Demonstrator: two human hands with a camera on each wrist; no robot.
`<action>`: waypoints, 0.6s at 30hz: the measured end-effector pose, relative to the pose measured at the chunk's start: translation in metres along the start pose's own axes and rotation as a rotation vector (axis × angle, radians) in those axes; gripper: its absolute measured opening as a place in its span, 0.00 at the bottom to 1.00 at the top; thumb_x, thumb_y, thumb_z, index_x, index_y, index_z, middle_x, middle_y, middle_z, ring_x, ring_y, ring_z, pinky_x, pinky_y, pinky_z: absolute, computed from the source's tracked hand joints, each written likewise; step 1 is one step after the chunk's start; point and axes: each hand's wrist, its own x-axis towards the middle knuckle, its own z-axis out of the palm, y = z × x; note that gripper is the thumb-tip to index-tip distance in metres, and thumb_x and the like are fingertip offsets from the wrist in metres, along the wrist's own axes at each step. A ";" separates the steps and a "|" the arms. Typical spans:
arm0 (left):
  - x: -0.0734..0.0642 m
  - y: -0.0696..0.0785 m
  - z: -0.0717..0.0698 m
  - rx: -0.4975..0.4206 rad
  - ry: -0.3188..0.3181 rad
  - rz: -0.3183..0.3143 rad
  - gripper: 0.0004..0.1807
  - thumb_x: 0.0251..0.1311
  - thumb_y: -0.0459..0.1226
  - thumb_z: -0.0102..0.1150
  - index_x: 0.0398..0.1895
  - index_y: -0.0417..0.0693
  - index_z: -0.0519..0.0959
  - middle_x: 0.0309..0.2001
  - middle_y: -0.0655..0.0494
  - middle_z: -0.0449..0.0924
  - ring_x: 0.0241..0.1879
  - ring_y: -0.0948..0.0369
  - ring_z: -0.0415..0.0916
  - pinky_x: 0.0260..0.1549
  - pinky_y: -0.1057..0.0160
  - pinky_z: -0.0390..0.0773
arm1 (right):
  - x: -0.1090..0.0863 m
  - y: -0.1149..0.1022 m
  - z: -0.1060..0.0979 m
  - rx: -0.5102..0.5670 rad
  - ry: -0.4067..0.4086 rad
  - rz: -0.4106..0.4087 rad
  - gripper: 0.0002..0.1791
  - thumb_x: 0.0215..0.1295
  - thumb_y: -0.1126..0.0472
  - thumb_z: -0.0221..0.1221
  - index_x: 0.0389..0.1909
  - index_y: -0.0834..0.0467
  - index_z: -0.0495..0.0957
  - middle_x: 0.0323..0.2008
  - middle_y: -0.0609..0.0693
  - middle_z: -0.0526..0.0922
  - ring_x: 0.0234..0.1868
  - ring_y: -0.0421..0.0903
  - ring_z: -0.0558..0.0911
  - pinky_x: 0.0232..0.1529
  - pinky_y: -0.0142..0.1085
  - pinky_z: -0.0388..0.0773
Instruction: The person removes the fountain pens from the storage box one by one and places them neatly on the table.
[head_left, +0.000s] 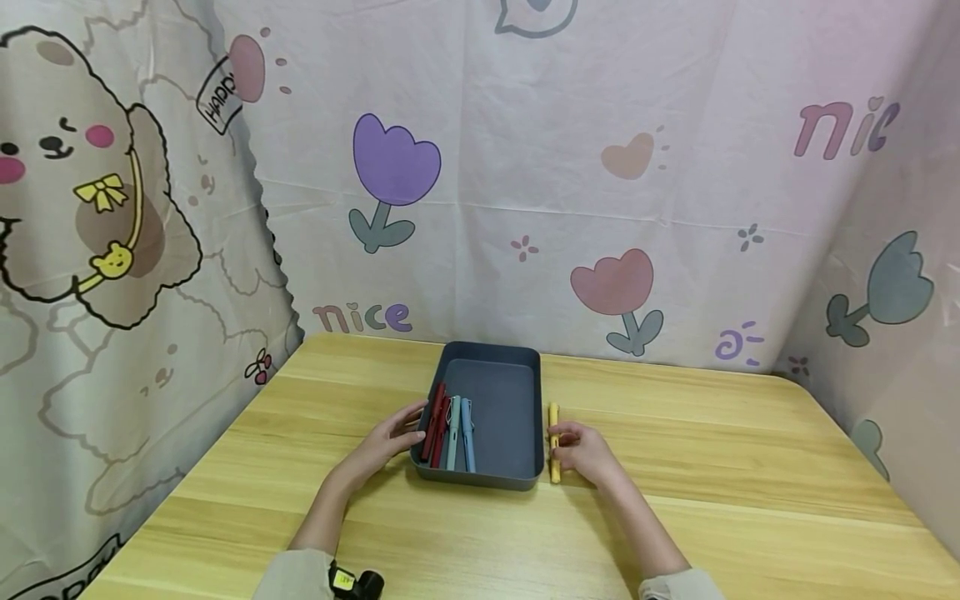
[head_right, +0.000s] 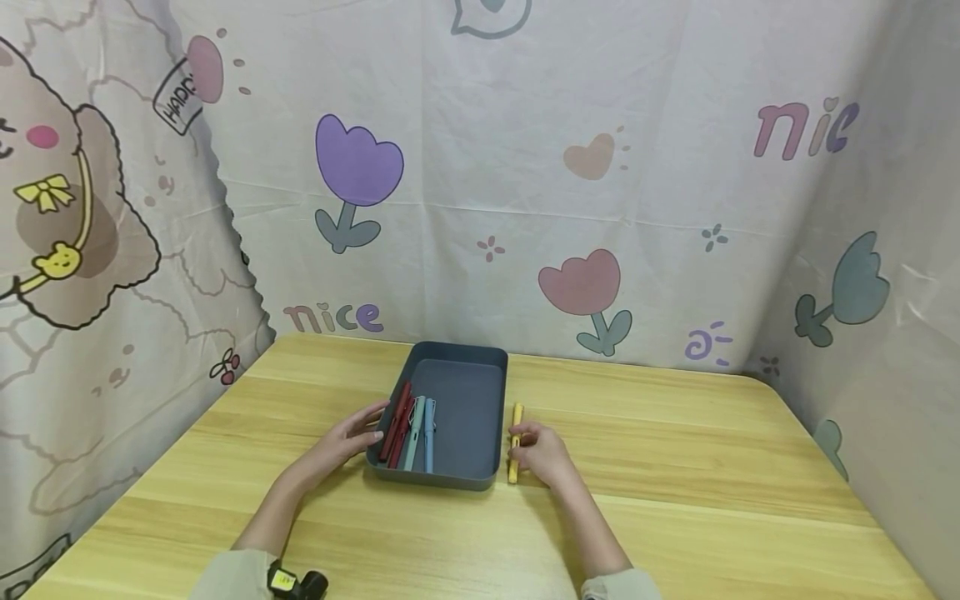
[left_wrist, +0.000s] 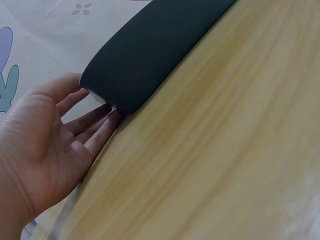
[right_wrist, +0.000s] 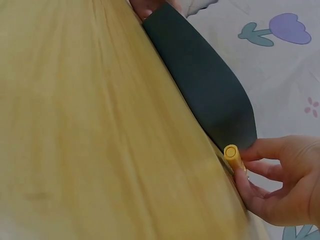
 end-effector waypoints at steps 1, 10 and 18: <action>0.000 0.000 0.000 -0.002 -0.001 0.001 0.33 0.64 0.40 0.53 0.70 0.45 0.54 0.66 0.38 0.53 0.64 0.45 0.51 0.58 0.48 0.59 | 0.000 0.000 0.000 -0.016 0.001 -0.012 0.18 0.46 0.78 0.58 0.42 0.70 0.77 0.34 0.59 0.76 0.28 0.46 0.76 0.27 0.37 0.78; -0.001 0.000 -0.001 -0.004 -0.007 0.008 0.34 0.64 0.41 0.53 0.70 0.45 0.54 0.66 0.37 0.52 0.64 0.43 0.51 0.58 0.48 0.59 | -0.003 -0.001 0.003 -0.055 0.016 -0.040 0.17 0.46 0.78 0.59 0.41 0.69 0.77 0.33 0.58 0.76 0.29 0.47 0.76 0.26 0.39 0.77; -0.001 0.000 0.000 -0.009 -0.007 0.006 0.34 0.64 0.40 0.53 0.70 0.45 0.53 0.67 0.37 0.52 0.64 0.44 0.51 0.58 0.49 0.60 | -0.004 -0.005 0.002 -0.083 0.026 -0.027 0.16 0.48 0.78 0.58 0.41 0.69 0.77 0.32 0.56 0.76 0.25 0.45 0.75 0.24 0.37 0.76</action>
